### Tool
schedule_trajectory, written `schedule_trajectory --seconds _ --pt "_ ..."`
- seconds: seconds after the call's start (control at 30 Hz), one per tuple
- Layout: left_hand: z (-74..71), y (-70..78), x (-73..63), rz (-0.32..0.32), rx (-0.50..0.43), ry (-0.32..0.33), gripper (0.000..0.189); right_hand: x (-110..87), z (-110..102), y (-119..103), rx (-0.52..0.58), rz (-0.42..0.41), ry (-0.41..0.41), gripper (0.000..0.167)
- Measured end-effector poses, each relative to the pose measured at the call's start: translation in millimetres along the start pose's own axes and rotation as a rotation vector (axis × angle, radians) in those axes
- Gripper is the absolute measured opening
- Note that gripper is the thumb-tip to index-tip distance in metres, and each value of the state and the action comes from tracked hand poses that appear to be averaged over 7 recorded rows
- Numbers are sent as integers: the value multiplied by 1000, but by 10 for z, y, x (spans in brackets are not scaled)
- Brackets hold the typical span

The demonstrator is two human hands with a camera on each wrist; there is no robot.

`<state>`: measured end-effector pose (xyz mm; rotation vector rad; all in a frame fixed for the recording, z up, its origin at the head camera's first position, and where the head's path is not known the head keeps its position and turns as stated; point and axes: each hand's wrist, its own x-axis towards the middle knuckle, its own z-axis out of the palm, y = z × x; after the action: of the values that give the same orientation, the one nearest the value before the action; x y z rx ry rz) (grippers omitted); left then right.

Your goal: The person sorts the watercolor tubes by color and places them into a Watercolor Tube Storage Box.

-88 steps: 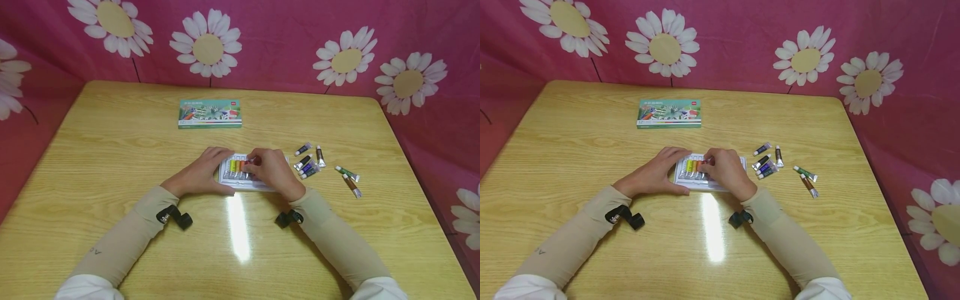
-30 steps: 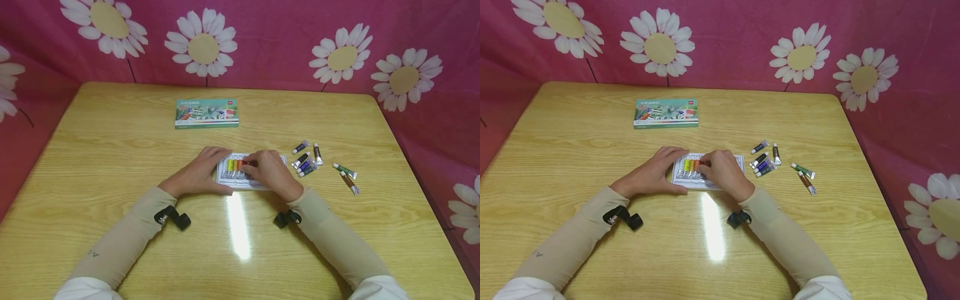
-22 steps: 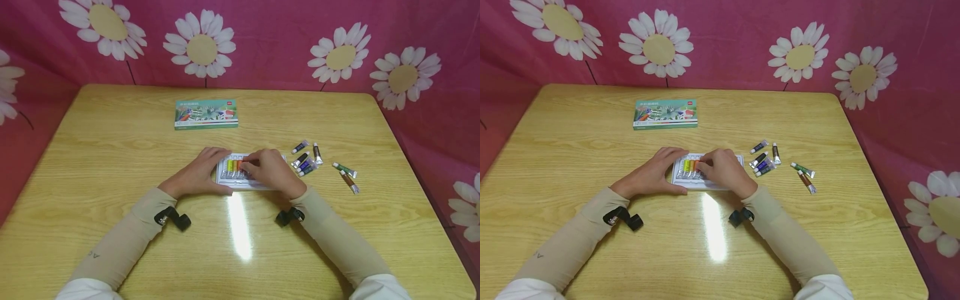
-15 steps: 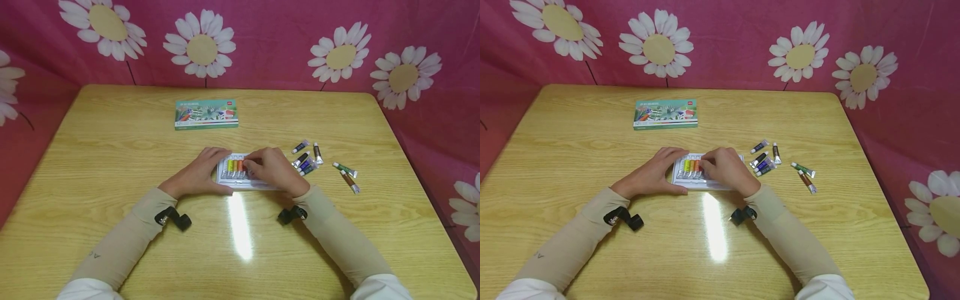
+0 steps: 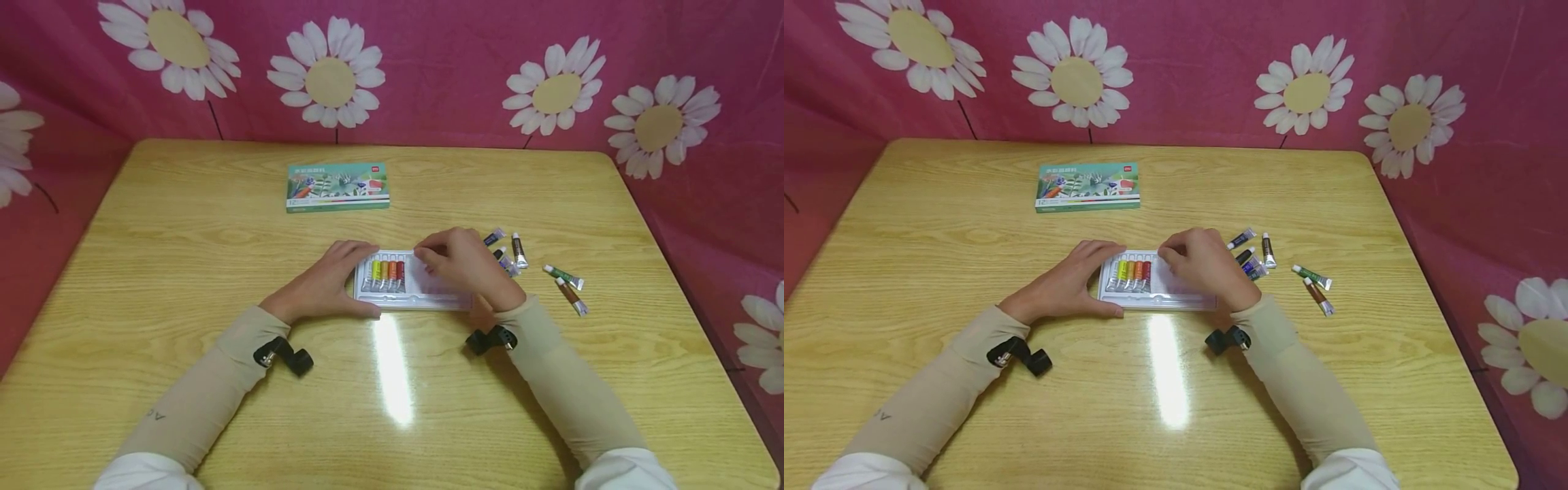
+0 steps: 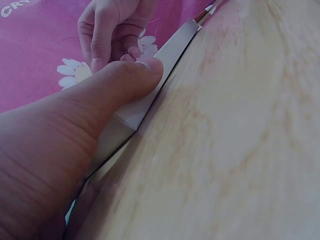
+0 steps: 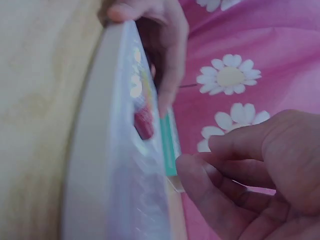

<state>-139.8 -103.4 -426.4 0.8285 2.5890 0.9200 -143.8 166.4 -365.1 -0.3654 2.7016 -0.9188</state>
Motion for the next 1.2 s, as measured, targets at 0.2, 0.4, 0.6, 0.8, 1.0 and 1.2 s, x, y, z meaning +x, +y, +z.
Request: schedule_trajectory --seconds 0.2,0.4,0.6,0.8,1.0,1.2 --pt "0 6 0 7 4 3 115 -12 -161 37 -51 33 21 22" --pt "-2 7 -3 14 2 6 114 -28 -307 93 -106 65 -9 20" --pt "8 -4 -3 9 3 4 114 -60 -492 205 -184 60 -87 20" --pt "15 -6 -4 2 1 3 114 -101 -645 330 -279 57 -180 18" --pt "18 -1 -6 0 -2 4 114 -143 -764 433 -333 64 -221 8" --pt "16 -7 -9 0 -3 2 114 -173 -800 519 -341 48 -267 11"
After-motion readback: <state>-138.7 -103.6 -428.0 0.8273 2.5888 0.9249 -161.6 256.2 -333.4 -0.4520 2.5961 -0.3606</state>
